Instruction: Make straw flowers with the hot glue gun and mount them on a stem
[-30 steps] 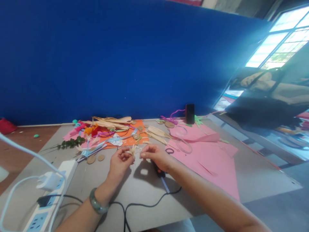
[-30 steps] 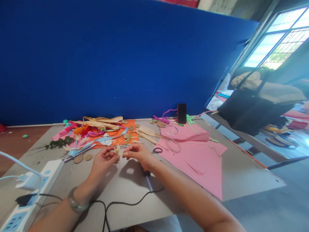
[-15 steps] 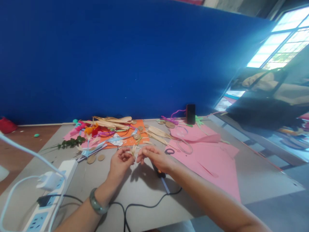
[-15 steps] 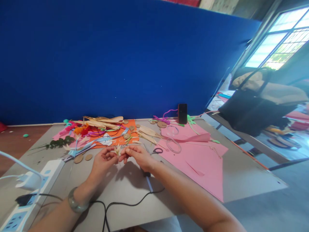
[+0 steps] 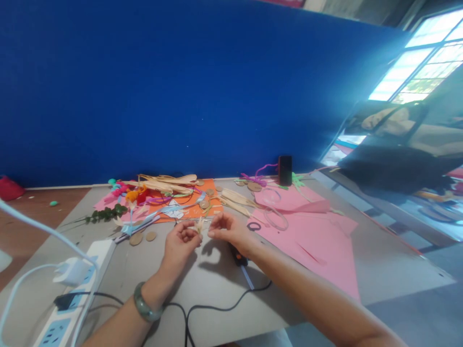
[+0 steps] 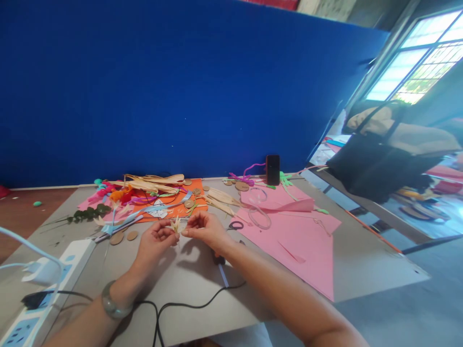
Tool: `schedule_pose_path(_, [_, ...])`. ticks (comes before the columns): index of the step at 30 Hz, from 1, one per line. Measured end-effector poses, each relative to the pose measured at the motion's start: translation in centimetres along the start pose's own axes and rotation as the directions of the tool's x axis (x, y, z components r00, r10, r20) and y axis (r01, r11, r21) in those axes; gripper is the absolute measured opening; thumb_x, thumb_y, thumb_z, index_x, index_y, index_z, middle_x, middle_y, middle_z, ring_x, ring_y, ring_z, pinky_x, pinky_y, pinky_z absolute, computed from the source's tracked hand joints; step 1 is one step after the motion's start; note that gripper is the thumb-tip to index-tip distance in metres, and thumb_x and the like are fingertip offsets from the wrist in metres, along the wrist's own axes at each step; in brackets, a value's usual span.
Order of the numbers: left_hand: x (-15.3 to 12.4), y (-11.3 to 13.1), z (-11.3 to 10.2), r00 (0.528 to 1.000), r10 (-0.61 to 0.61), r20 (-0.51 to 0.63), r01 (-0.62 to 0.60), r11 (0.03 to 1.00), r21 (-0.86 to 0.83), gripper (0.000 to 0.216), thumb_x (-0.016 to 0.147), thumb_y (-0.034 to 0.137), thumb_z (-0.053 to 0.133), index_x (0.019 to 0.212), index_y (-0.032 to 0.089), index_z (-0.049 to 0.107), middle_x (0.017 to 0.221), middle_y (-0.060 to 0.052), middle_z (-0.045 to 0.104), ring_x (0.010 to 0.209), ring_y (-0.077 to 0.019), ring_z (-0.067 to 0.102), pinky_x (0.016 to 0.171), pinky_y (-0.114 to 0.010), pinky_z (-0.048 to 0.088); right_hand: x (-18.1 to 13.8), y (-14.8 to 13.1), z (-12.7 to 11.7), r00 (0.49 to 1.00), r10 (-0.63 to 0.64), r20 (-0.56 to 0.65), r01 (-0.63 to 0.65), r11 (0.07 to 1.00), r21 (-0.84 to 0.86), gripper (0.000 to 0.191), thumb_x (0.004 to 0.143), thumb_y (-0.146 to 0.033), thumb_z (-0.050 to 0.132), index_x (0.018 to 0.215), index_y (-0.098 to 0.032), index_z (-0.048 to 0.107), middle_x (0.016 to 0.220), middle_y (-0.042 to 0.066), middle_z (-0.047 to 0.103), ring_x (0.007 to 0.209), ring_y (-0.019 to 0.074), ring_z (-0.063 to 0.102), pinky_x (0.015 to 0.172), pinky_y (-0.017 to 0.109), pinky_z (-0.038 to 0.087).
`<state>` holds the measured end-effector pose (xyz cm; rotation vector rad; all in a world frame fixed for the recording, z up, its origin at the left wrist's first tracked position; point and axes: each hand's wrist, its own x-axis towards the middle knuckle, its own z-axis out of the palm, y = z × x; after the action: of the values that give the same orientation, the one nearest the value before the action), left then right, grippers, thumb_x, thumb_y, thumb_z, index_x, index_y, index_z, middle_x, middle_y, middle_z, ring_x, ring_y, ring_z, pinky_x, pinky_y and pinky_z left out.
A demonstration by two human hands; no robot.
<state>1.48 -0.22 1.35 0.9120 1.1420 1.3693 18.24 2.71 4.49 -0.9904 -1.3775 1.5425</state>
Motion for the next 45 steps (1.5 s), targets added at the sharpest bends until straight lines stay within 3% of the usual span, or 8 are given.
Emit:
schedule_pose_path(4, [0.0, -0.4, -0.1, 0.999, 0.025, 0.028, -0.025, 1.0, 0.008, 0.044, 0.058, 0.022, 0.078, 0.095, 0.016, 0.055, 0.058, 0.005, 0.063, 0.052, -0.0121, 0.061, 0.055, -0.023, 0.048, 0.4, 0.2, 0.6, 0.999, -0.039, -0.011, 0.038, 0.995, -0.095, 0.07, 0.055, -0.024, 0.083, 0.116, -0.02, 0.049, 0.081, -0.001, 0.067, 0.075, 0.0159, 0.063, 0.075, 0.033, 0.048])
schedule_pose_path(7, [-0.1, -0.7, -0.2, 0.998, 0.05, 0.044, -0.051, 0.999, 0.017, 0.046, 0.061, 0.023, 0.077, 0.1, 0.016, 0.054, 0.06, 0.004, 0.064, 0.054, -0.0125, 0.061, 0.056, -0.024, 0.05, 0.6, 0.2, 1.3, 0.999, -0.042, -0.009, 0.04, 0.988, -0.147, 0.077, 0.058, -0.023, 0.081, 0.125, -0.021, 0.044, 0.074, -0.004, 0.065, 0.074, 0.0156, 0.062, 0.077, 0.034, 0.047])
schedule_pose_path(16, [-0.3, -1.0, -0.1, 0.995, 0.1, 0.025, -0.101, 0.992, 0.069, 0.045, 0.063, 0.02, 0.074, 0.104, 0.017, 0.056, 0.06, 0.004, 0.065, 0.057, -0.0115, 0.061, 0.058, -0.022, 0.049, 0.9, -0.2, 2.3, 0.998, -0.056, -0.038, 0.047, 0.981, -0.188, 0.065, 0.065, -0.022, 0.074, 0.123, -0.019, 0.045, 0.063, -0.008, 0.056, 0.062, 0.0126, 0.057, 0.067, 0.028, 0.045])
schedule_pose_path(25, [-0.4, -1.0, 0.1, 0.993, 0.086, 0.084, -0.084, 0.996, -0.029, 0.048, 0.061, 0.019, 0.078, 0.104, 0.018, 0.057, 0.072, 0.0, 0.069, 0.066, -0.0134, 0.064, 0.064, -0.025, 0.052, 1.2, -0.6, 1.8, 0.983, -0.105, -0.15, 0.069, 0.972, -0.224, 0.057, 0.066, -0.019, 0.07, 0.118, -0.019, 0.046, 0.063, -0.009, 0.053, 0.06, 0.0112, 0.052, 0.063, 0.025, 0.041])
schedule_pose_path(29, [-0.3, -0.4, 0.3, 0.995, 0.006, 0.099, 0.002, 0.997, -0.077, 0.041, 0.06, 0.024, 0.081, 0.096, 0.015, 0.063, 0.075, -0.004, 0.069, 0.069, -0.0153, 0.065, 0.063, -0.025, 0.052, 1.2, -1.0, 1.5, 0.98, -0.102, -0.17, 0.073, 0.983, -0.168, 0.057, 0.066, -0.023, 0.072, 0.117, -0.019, 0.046, 0.063, -0.009, 0.053, 0.06, 0.0108, 0.053, 0.064, 0.026, 0.042])
schedule_pose_path(34, [-0.2, -0.4, 0.0, 0.961, -0.161, 0.227, 0.2, 0.967, -0.158, 0.027, 0.07, 0.036, 0.074, 0.081, 0.013, 0.069, 0.083, -0.01, 0.07, 0.069, -0.0161, 0.064, 0.059, -0.025, 0.05, 1.1, -0.8, 1.4, 0.991, -0.082, -0.106, 0.069, 0.99, -0.121, 0.057, 0.067, -0.021, 0.072, 0.118, -0.02, 0.045, 0.062, -0.009, 0.054, 0.059, 0.011, 0.054, 0.064, 0.026, 0.043])
schedule_pose_path(40, [-0.2, -0.6, -0.2, 0.925, -0.189, 0.329, 0.273, 0.934, -0.231, 0.02, 0.07, 0.032, 0.076, 0.072, 0.014, 0.069, 0.079, -0.007, 0.068, 0.068, -0.0137, 0.062, 0.06, -0.023, 0.048, 0.8, -1.2, 1.9, 0.992, -0.069, -0.101, 0.057, 0.992, -0.114, 0.057, 0.066, -0.02, 0.072, 0.116, -0.02, 0.045, 0.061, -0.009, 0.054, 0.055, 0.0107, 0.054, 0.061, 0.026, 0.044])
schedule_pose_path(45, [-0.3, -0.1, -0.1, 0.917, -0.2, 0.344, 0.29, 0.929, -0.232, 0.021, 0.07, 0.031, 0.077, 0.07, 0.013, 0.068, 0.075, -0.006, 0.067, 0.067, -0.0134, 0.06, 0.06, -0.023, 0.048, 0.6, -1.5, 1.9, 0.989, -0.107, -0.101, 0.091, 0.985, -0.147, 0.058, 0.067, -0.022, 0.073, 0.118, -0.02, 0.045, 0.063, -0.009, 0.054, 0.058, 0.0102, 0.054, 0.063, 0.026, 0.043])
